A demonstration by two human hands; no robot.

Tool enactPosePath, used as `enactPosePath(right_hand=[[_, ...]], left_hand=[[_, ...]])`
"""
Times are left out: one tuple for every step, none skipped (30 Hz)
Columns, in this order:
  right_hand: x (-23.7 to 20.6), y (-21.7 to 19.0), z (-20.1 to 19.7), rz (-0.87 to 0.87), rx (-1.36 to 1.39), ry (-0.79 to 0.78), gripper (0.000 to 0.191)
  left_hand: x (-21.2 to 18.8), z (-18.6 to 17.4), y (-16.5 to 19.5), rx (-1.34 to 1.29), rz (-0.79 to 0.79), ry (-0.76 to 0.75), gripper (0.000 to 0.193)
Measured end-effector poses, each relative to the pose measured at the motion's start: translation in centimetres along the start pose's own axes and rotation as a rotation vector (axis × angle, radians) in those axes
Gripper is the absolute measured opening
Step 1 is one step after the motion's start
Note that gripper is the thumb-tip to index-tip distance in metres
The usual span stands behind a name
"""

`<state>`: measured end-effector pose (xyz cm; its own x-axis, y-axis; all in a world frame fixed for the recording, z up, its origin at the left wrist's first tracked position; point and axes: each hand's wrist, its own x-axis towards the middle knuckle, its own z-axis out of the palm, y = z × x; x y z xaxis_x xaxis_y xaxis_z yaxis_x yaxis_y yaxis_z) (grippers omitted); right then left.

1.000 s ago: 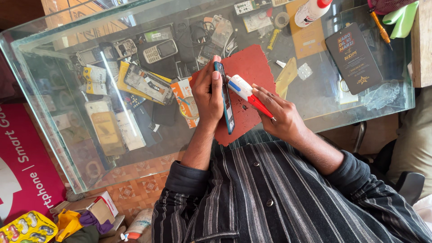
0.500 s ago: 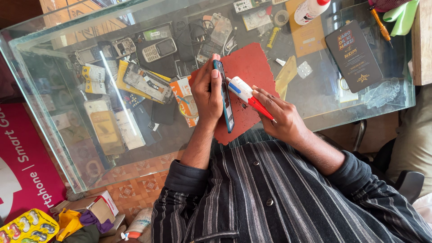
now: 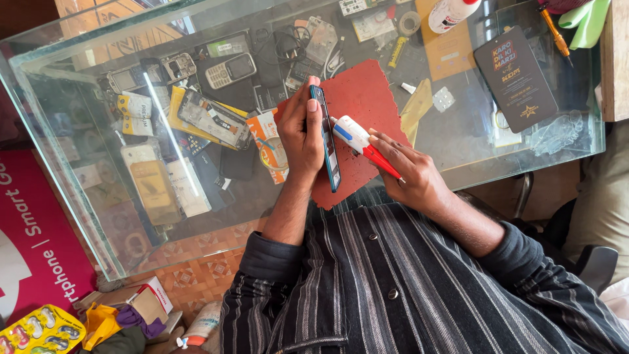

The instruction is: The person repairs a smartphone at a glass work counter. They handle the disassembled phone body, peel a strip of tape and apply it to the green back cover, then apply adhesive from a glue bottle around the frame of the phone body and press the back cover into place.

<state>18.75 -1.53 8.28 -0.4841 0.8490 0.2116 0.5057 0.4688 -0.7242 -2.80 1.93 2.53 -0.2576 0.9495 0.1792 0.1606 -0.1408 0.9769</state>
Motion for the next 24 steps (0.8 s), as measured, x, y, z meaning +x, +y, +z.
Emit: enactPosePath(right_hand=[[-0.05,-0.01,0.0,0.0,0.0,0.001,0.056],[-0.09,-0.02,-0.03,0.008,0.007,-0.005,0.056],[-0.14,-0.02,-0.09,0.016,0.012,-0.011,0.056],[-0.16,-0.02,-0.14,0.023,0.017,-0.017,0.056],[-0.2,-0.05,-0.15,0.019,0.014,-0.018,0.056],[-0.23,-0.05,-0.19,0.015,0.01,-0.019,0.056],[-0.23,-0.06,-0.18,0.01,0.006,-0.019,0.056],[-0.26,-0.1,-0.19,0.011,0.007,-0.02,0.056],[-0.33,-0.14,-0.18,0.014,0.007,-0.021,0.056],[-0.33,-0.15,-0.18,0.015,0.007,-0.022,0.056],[-0.35,-0.16,-0.15,0.012,0.002,-0.022,0.057],[-0.39,-0.18,-0.13,0.011,-0.003,-0.021,0.057],[-0.43,-0.19,-0.12,0.009,-0.008,-0.021,0.057],[-0.44,-0.16,-0.15,0.009,-0.003,-0.024,0.058],[-0.48,-0.14,-0.2,0.008,0.002,-0.027,0.059],[-0.53,-0.12,-0.23,0.008,0.008,-0.031,0.06],[-0.6,-0.14,-0.24,0.009,0.005,-0.031,0.061],[-0.67,-0.15,-0.27,0.009,0.002,-0.03,0.061],[-0.71,-0.15,-0.27,0.01,-0.001,-0.029,0.062],[-0.75,-0.15,-0.28,0.008,0.005,-0.031,0.062],[-0.8,-0.15,-0.28,0.007,0.011,-0.032,0.062],[-0.81,-0.13,-0.31,0.005,0.016,-0.033,0.062],[-0.84,-0.14,-0.32,0.005,0.014,-0.033,0.062],[-0.88,-0.15,-0.34,0.004,0.012,-0.033,0.062]], left_hand=[[0.0,0.01,0.0,0.002,0.001,0.0,0.041],[-0.02,0.0,0.01,0.004,0.002,0.001,0.041],[-0.01,0.01,0.0,0.002,-0.001,0.001,0.041],[0.0,0.03,-0.01,-0.001,-0.003,0.002,0.041],[-0.04,0.01,-0.01,-0.003,-0.005,0.003,0.041],[-0.04,0.02,-0.01,-0.003,-0.004,0.003,0.041],[-0.02,0.0,-0.03,-0.003,-0.002,0.002,0.041],[-0.05,-0.01,-0.03,-0.003,-0.002,0.002,0.04],[-0.1,-0.02,-0.04,-0.003,-0.005,0.001,0.041],[-0.05,0.0,-0.07,-0.003,-0.006,0.0,0.041],[-0.03,0.0,-0.1,-0.003,-0.007,-0.001,0.041],[-0.05,0.0,-0.11,0.001,-0.008,-0.001,0.041],[-0.07,0.0,-0.13,0.004,-0.008,-0.001,0.041],[-0.05,0.02,-0.15,0.007,-0.008,0.0,0.041],[-0.04,0.02,-0.17,0.008,-0.004,0.0,0.041],[-0.05,0.01,-0.19,0.009,-0.001,0.001,0.041],[-0.08,0.0,-0.21,0.01,0.002,0.003,0.041],[-0.08,0.0,-0.23,0.003,-0.001,0.002,0.041],[-0.06,0.0,-0.26,-0.003,-0.003,0.002,0.041],[-0.06,0.02,-0.28,-0.01,-0.007,0.001,0.041],[-0.07,0.01,-0.3,-0.007,0.0,0.003,0.04],[-0.01,0.03,-0.33,-0.004,0.007,0.005,0.04],[0.0,0.04,-0.34,-0.001,0.013,0.007,0.04],[-0.03,0.05,-0.33,0.003,0.013,0.008,0.039]])
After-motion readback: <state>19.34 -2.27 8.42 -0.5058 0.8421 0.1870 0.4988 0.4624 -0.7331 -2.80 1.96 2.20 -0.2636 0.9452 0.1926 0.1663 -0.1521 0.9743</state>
